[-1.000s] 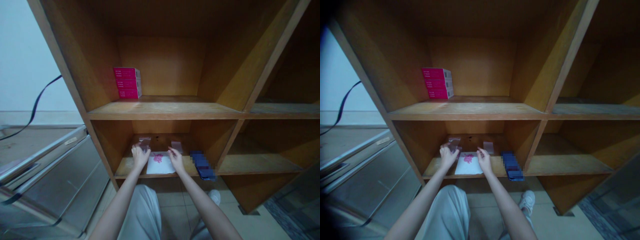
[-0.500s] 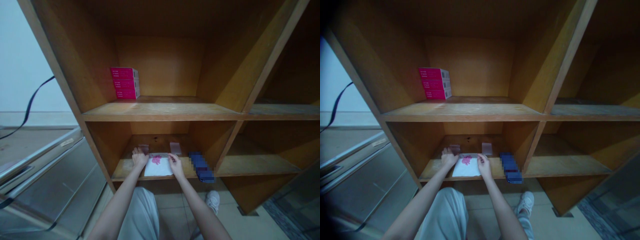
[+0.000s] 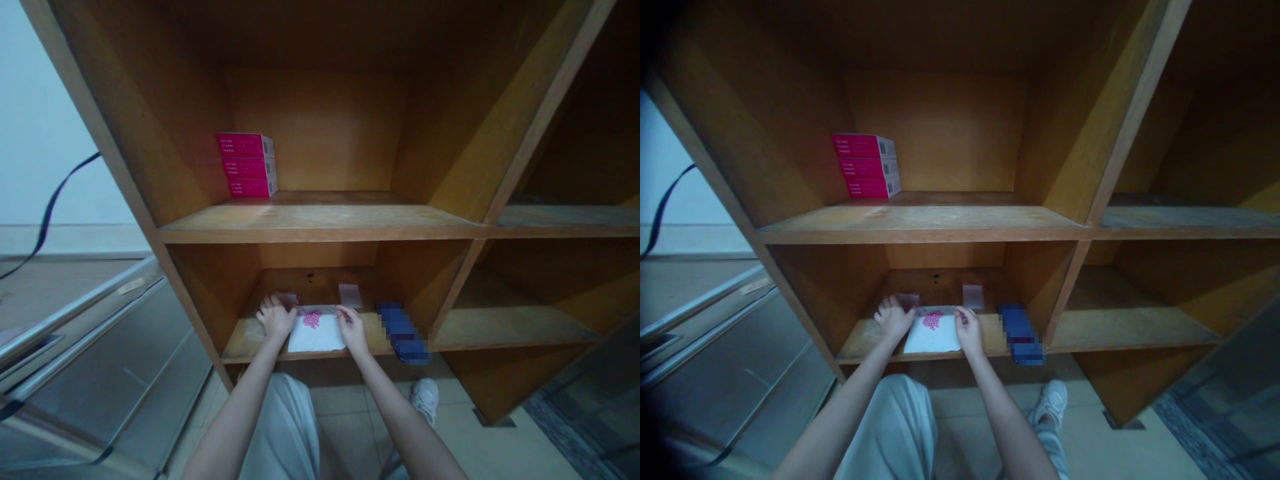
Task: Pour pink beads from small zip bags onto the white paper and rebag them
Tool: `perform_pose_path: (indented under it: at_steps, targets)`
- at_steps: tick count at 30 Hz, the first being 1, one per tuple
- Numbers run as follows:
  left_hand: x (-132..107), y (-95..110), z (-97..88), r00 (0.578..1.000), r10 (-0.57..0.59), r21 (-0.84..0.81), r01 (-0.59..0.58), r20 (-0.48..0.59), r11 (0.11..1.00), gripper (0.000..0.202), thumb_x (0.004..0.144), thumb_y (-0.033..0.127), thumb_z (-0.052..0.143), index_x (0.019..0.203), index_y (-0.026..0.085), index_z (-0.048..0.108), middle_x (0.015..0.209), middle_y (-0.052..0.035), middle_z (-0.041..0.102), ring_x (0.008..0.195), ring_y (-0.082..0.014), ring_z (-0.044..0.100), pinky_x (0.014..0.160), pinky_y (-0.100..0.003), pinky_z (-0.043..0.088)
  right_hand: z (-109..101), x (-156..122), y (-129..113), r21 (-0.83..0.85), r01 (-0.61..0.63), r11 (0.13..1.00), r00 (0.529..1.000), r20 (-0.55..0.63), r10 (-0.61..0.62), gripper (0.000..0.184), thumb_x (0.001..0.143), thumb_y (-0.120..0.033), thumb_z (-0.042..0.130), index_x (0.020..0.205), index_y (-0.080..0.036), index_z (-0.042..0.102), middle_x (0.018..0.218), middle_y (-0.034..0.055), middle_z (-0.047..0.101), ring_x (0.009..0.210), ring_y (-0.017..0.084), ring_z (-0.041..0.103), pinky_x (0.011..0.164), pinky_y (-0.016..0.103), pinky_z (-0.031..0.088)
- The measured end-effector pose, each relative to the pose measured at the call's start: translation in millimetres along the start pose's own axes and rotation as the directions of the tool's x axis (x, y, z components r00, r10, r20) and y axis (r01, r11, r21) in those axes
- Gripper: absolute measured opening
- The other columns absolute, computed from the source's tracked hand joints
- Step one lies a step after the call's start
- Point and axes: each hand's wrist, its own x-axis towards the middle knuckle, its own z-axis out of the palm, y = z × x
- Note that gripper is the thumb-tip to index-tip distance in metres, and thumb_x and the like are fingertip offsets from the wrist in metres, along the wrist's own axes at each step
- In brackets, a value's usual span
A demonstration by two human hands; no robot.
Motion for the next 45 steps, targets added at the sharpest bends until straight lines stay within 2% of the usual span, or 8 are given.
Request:
perform_pose_path:
  at_steps: [5, 8, 13, 19, 30, 37, 41, 45]
  targets:
    - [-22, -1, -19.4, 0.974, -0.034, -0.375, -0.053, -0.222, 0.925, 0.044, 0.077, 0.032, 0.042, 0.117, 0.016, 0.034, 0.119, -0.0143, 0.043, 0.113, -0.0271, 0.036, 0.091, -0.044, 0.026, -2, 5, -2, -0.022, 0.014, 1.0, 0.99, -0.141, -0.017, 0.027, 0.079, -0.033, 0.041, 0.092, -0.015, 0.056, 0.088, 0.0095, 0.06, 0.078, 0.017, 0.056, 0.071, 0.029, 0.044]
    - [-32, -10, -19.4, 0.968, -0.073, -0.501, -0.06, -0.241, 0.863, 0.04, 0.077, 0.028, 0.044, 0.116, 0.02, 0.034, 0.116, -0.0109, 0.045, 0.112, -0.0248, 0.038, 0.092, -0.042, 0.026, -8, 16, -8, -0.246, 0.046, 0.968, 0.992, -0.106, -0.074, 0.03, 0.081, -0.032, 0.037, 0.099, -0.014, 0.053, 0.094, 0.0114, 0.058, 0.086, 0.018, 0.054, 0.076, 0.031, 0.041]
    - [-35, -26, -5.1, 0.976, -0.118, -0.518, 0.007, -0.183, 0.856, 0.04, 0.075, 0.026, 0.046, 0.113, 0.019, 0.035, 0.111, -0.0102, 0.046, 0.109, -0.0249, 0.04, 0.09, -0.042, 0.029, -15, 39, -9, -0.74, 0.052, 0.671, 0.997, 0.073, 0.004, 0.049, 0.079, -0.033, 0.042, 0.122, -0.009, 0.038, 0.12, 0.0182, 0.045, 0.115, 0.027, 0.037, 0.093, 0.041, 0.026]
    - [-35, -30, 2.4, 0.978, -0.128, -0.477, 0.036, -0.163, 0.878, 0.043, 0.074, 0.027, 0.047, 0.114, 0.018, 0.034, 0.111, -0.0114, 0.046, 0.107, -0.0255, 0.04, 0.09, -0.043, 0.03, -14, 53, -1, -0.87, 0.054, 0.489, 0.971, 0.16, 0.178, 0.058, 0.079, -0.039, 0.042, 0.128, -0.012, 0.029, 0.131, 0.0179, 0.034, 0.122, 0.028, 0.028, 0.098, 0.047, 0.012]
    - [-37, -30, 0.3, 0.982, -0.11, -0.46, 0.028, -0.154, 0.888, 0.039, 0.074, 0.025, 0.047, 0.111, 0.018, 0.037, 0.108, -0.0103, 0.046, 0.109, -0.0267, 0.039, 0.09, -0.043, 0.029, -19, 63, -3, -0.849, -0.018, 0.527, 0.967, 0.119, 0.225, 0.05, 0.077, -0.035, 0.043, 0.124, -0.02, 0.039, 0.124, 0.0123, 0.045, 0.108, 0.025, 0.046, 0.095, 0.045, 0.022]
    - [-37, -30, -0.7, 0.983, -0.101, -0.45, 0.021, -0.154, 0.893, 0.04, 0.074, 0.025, 0.047, 0.112, 0.017, 0.036, 0.109, -0.0117, 0.047, 0.108, -0.0255, 0.039, 0.089, -0.043, 0.03, -20, 66, -6, -0.877, -0.071, 0.474, 0.923, 0.123, 0.365, 0.034, 0.081, -0.031, 0.036, 0.092, -0.012, 0.063, 0.095, 0.0157, 0.063, 0.091, 0.025, 0.058, 0.08, 0.035, 0.039]
    - [-37, -30, -0.4, 0.982, -0.092, -0.449, 0.009, -0.163, 0.893, 0.04, 0.074, 0.025, 0.047, 0.111, 0.016, 0.037, 0.108, -0.0118, 0.047, 0.106, -0.0251, 0.04, 0.088, -0.042, 0.031, -23, 67, -4, -0.864, -0.065, 0.499, 0.945, 0.107, 0.309, 0.035, 0.083, -0.027, 0.033, 0.091, -0.011, 0.063, 0.088, 0.016, 0.064, 0.084, 0.023, 0.06, 0.072, 0.03, 0.042]
    - [-37, -30, -0.3, 0.982, -0.095, -0.456, 0.01, -0.163, 0.89, 0.039, 0.073, 0.024, 0.048, 0.11, 0.017, 0.037, 0.107, -0.0109, 0.048, 0.106, -0.0253, 0.041, 0.088, -0.042, 0.031, -29, 73, -7, -0.792, -0.09, 0.604, 0.976, 0.052, 0.212, 0.034, 0.083, -0.026, 0.034, 0.096, -0.013, 0.062, 0.084, 0.0143, 0.064, 0.077, 0.021, 0.061, 0.07, 0.029, 0.042]
